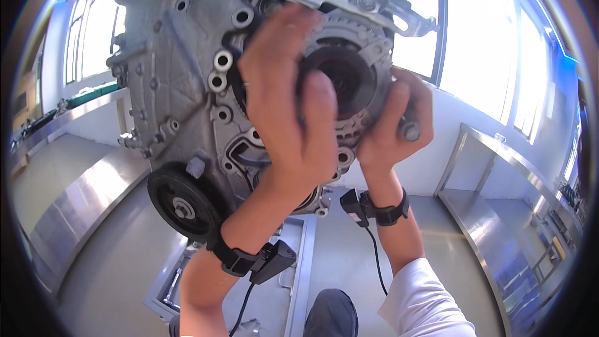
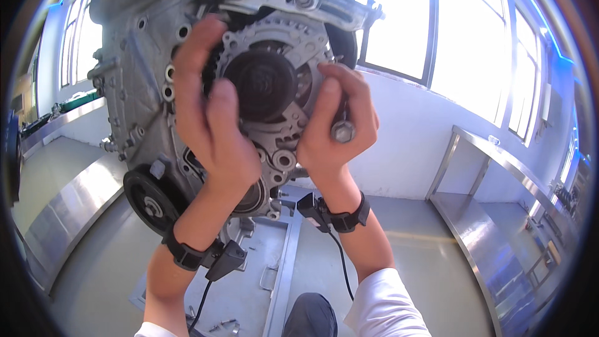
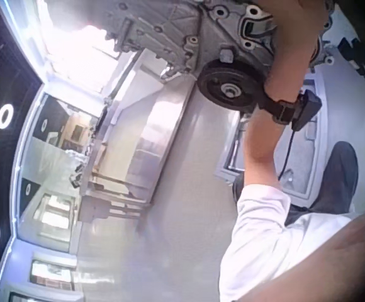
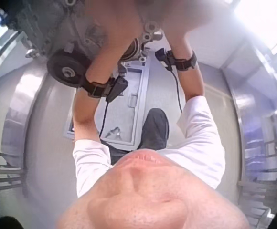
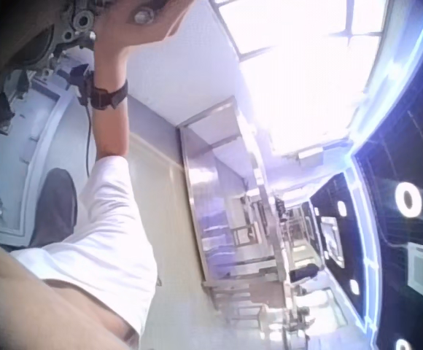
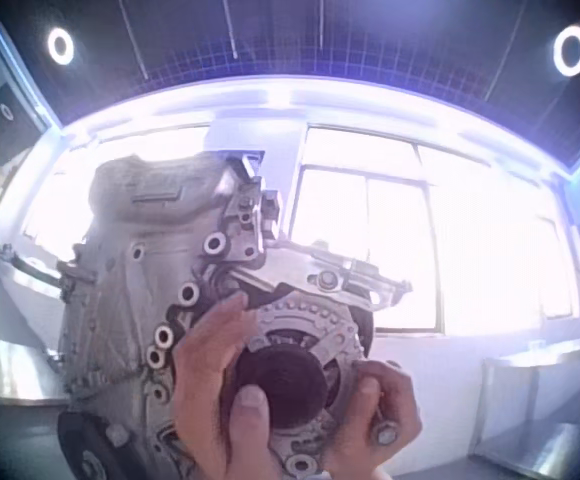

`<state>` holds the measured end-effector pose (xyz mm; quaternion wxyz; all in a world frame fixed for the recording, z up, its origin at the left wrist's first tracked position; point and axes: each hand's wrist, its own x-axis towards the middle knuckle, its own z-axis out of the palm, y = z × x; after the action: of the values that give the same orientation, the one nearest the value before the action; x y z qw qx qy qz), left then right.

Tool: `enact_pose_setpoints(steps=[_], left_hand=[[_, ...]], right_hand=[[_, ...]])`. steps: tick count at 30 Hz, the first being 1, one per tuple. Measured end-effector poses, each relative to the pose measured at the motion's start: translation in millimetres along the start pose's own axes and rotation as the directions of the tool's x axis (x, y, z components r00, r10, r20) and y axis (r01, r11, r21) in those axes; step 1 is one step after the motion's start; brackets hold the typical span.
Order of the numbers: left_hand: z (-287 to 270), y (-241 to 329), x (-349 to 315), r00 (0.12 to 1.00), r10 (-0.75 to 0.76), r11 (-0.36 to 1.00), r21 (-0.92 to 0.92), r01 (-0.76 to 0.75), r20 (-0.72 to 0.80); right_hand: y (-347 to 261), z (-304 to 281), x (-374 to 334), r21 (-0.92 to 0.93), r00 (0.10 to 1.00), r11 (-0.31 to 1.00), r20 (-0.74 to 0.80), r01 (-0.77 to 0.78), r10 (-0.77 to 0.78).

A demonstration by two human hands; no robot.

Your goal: Installing an alternator onto a car engine assembly.

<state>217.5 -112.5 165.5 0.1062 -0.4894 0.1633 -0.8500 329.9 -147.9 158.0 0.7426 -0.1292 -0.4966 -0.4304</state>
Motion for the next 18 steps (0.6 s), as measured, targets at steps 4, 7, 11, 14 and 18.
enact_pose_setpoints(steps=[4,7,11,14,18], left_hand=[[6.4,-4.1,20.0,0.95,0.21,0.972,0.058,-0.229,0.231],[13.3,3.1,19.0,0.956,0.041,0.997,0.044,-0.056,0.29],[13.3,3.7,19.4,0.963,0.015,0.997,0.068,-0.034,0.269],[14.6,1.5,18.4,0.968,0.04,0.997,0.052,-0.055,0.248],[14.9,4.1,21.6,0.96,0.027,0.996,0.079,-0.05,0.277]], right_hand=[[-0.5,5.2,-0.4,0.075,0.999,0.997,0.005,-0.036,0.035],[-1.7,6.1,0.1,0.149,0.989,0.981,-0.065,-0.122,0.133],[-4.5,4.0,-3.1,0.078,0.982,0.982,-0.07,-0.172,0.177],[-1.0,3.9,-4.9,0.081,0.985,0.987,-0.088,-0.142,0.149],[-5.8,2.0,-1.2,0.145,0.971,0.965,-0.06,-0.22,0.23]])
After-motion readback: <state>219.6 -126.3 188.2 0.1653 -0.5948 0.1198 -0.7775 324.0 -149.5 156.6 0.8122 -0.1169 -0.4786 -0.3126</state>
